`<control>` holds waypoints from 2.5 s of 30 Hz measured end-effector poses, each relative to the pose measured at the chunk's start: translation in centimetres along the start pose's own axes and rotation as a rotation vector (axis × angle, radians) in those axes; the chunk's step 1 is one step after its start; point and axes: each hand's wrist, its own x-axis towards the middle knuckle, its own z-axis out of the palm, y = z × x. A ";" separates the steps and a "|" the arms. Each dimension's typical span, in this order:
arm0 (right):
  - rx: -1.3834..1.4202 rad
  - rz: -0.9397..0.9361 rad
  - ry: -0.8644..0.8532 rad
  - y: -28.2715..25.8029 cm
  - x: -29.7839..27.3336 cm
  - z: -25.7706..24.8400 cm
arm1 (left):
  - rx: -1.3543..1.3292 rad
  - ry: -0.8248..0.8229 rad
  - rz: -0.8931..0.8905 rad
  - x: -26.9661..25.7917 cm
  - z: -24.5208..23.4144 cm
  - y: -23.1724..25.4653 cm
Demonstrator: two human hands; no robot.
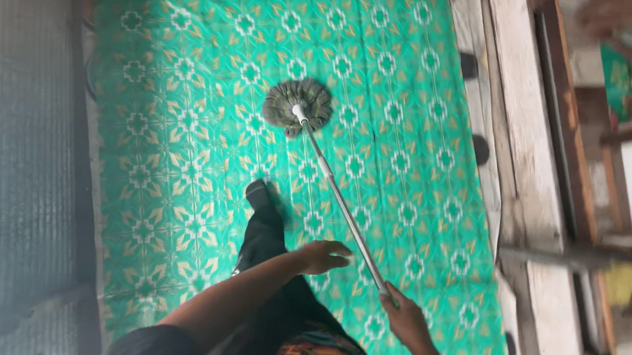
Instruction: The person mops a tiled floor with a green pattern, moving the mop across the surface while stepping over the area they are cleaning.
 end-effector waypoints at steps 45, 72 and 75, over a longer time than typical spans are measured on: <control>0.041 0.340 -0.049 -17.7 41.3 -1.2 | -0.391 0.426 0.009 -2.3 -25.6 -7.6; -0.053 0.315 -0.248 -25.3 66.6 -4.7 | -0.647 0.647 -0.235 5.3 -42.8 -3.0; -0.071 0.289 -0.261 -23.5 61.3 -4.2 | -0.631 0.644 -0.179 3.8 -39.6 -3.3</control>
